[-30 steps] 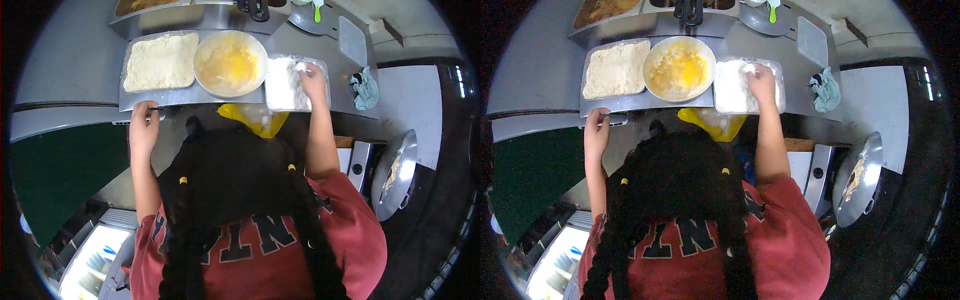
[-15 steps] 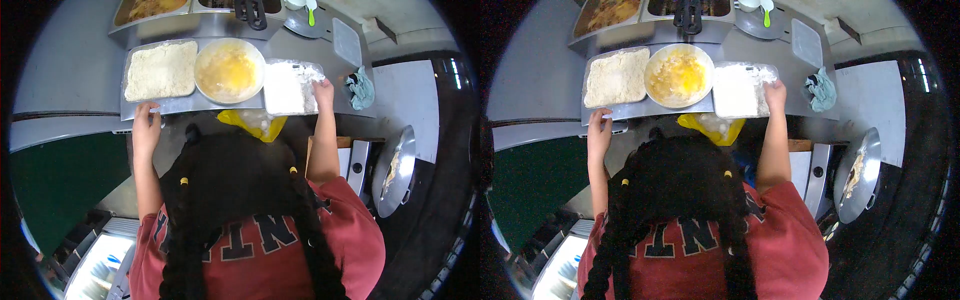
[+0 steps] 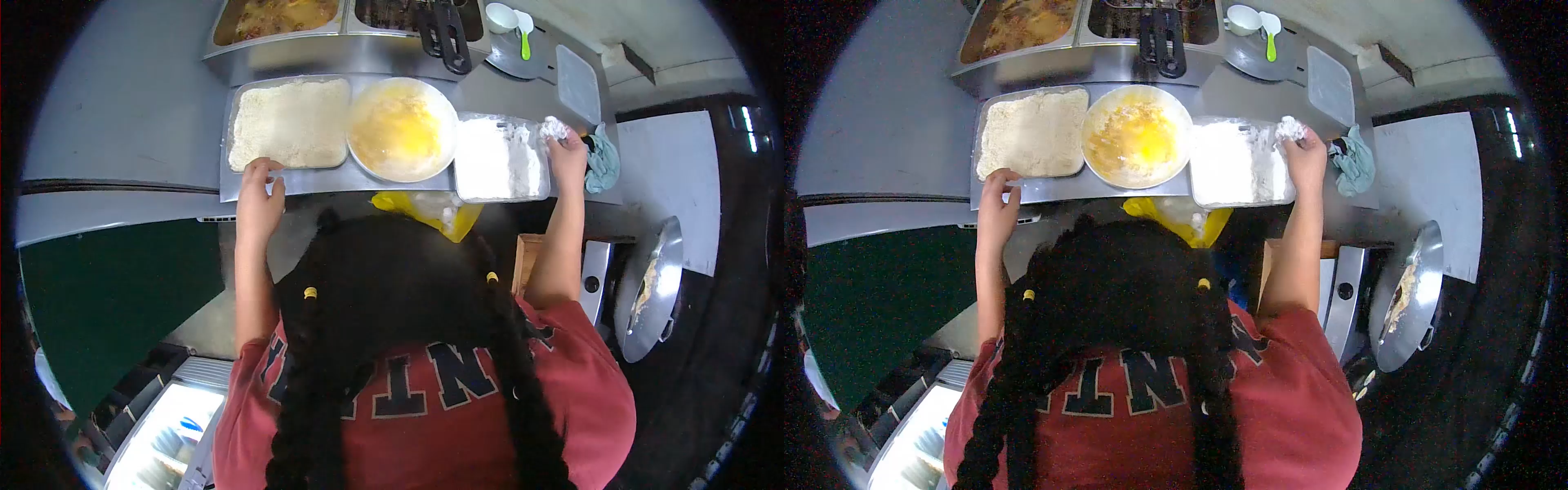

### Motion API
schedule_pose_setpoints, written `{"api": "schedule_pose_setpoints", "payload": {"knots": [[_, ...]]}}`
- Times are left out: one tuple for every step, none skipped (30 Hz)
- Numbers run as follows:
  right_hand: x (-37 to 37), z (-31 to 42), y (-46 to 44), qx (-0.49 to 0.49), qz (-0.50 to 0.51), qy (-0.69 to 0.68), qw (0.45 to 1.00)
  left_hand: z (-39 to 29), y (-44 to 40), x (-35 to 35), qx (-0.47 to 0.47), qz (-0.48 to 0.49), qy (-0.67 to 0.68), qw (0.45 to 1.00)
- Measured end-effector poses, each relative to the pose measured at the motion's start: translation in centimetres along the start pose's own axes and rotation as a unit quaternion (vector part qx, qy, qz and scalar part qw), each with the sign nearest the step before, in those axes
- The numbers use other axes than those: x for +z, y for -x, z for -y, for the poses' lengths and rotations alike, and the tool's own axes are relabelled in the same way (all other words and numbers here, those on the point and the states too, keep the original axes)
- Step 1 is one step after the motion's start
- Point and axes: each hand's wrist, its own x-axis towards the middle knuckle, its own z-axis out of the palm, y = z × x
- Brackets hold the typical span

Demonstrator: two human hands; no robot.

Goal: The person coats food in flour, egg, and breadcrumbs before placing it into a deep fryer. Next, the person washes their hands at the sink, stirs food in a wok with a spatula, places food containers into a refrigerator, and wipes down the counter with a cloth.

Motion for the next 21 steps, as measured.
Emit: {"api": "schedule_pose_setpoints", "payload": {"knots": [[0.9, 2.3, 0.2, 0.015, 0.010, -0.044, 0.999, 0.2, -0.1, -0.1, 0.003, 0.002, -0.007, 1.000], [2.0, 4.2, 0.4, 0.031, 0.019, -0.087, 0.996, 0.4, -0.3, -0.3, 0.004, 0.001, -0.007, 1.000], [3.1, 5.4, 0.5, 0.031, 0.019, -0.087, 0.996, 0.6, -0.3, -0.5, 0.006, 0.005, -0.005, 1.000], [4.5, 6.5, 0.4, 0.026, 0.040, -0.129, 0.990, 0.7, -0.4, -0.6, 0.008, 0.008, -0.002, 1.000], [6.1, 7.4, 0.4, 0.022, 0.062, -0.171, 0.983, 0.8, -0.4, -0.8, 0.008, 0.008, -0.002, 1.000], [7.9, 8.2, 0.5, 0.023, 0.071, -0.140, 0.987, 0.8, -0.4, -1.1, 0.005, 0.015, -0.008, 1.000], [9.7, 8.9, 0.4, 0.025, 0.079, -0.109, 0.991, 0.9, -0.4, -1.4, 0.003, 0.022, -0.013, 1.000], [11.4, 8.3, -0.1, 0.000, 0.096, -0.053, 0.994, 1.3, -0.5, -1.5, 0.003, 0.022, -0.014, 1.000], [13.6, 7.2, -0.5, -0.066, 0.093, -0.021, 0.993, 2.0, -0.5, -1.5, -0.002, 0.027, -0.005, 1.000], [15.9, 8.1, -0.3, -0.084, 0.077, 0.064, 0.991, 2.3, -0.5, -1.8, -0.008, 0.033, 0.004, 0.999], [17.4, 8.9, 0.5, -0.088, 0.108, 0.119, 0.983, 2.4, -0.3, -2.1, -0.010, 0.032, 0.003, 0.999], [19.6, 7.8, 0.5, -0.124, 0.110, 0.144, 0.976, 2.0, -0.2, -2.5, -0.016, 0.039, 0.000, 0.999], [21.6, 8.2, 1.4, -0.164, 0.110, 0.245, 0.949, 1.7, 0.0, -2.8, -0.021, 0.047, -0.001, 0.999], [23.0, 8.5, 2.4, -0.147, 0.166, 0.246, 0.944, 1.8, 0.1, -2.8, -0.022, 0.047, -0.002, 0.999], [24.7, 8.1, 3.4, -0.147, 0.167, 0.246, 0.943, 1.9, 0.3, -2.9, -0.019, 0.048, 0.008, 0.999], [26.5, 6.7, 4.4, -0.186, 0.219, 0.276, 0.917, 2.0, 0.5, -3.0, -0.017, 0.049, 0.018, 0.998], [27.5, 6.0, 5.1, -0.223, 0.271, 0.304, 0.886, 1.9, 0.6, -3.1, -0.019, 0.049, 0.017, 0.998], [27.4, 6.5, 5.6, -0.224, 0.273, 0.303, 0.885, 1.7, 0.7, -3.3, -0.018, 0.060, 0.015, 0.998], [27.2, 7.1, 6.1, -0.230, 0.300, 0.309, 0.873, 1.8, 0.7, -3.5, -0.017, 0.070, 0.013, 0.997], [27.1, 7.6, 6.3, -0.237, 0.325, 0.314, 0.860, 2.0, 0.8, -3.6, -0.018, 0.069, 0.013, 0.997], [26.9, 6.9, 5.7, -0.237, 0.327, 0.314, 0.859, 2.3, 0.9, -3.6, -0.003, 0.066, 0.010, 0.998]]}}
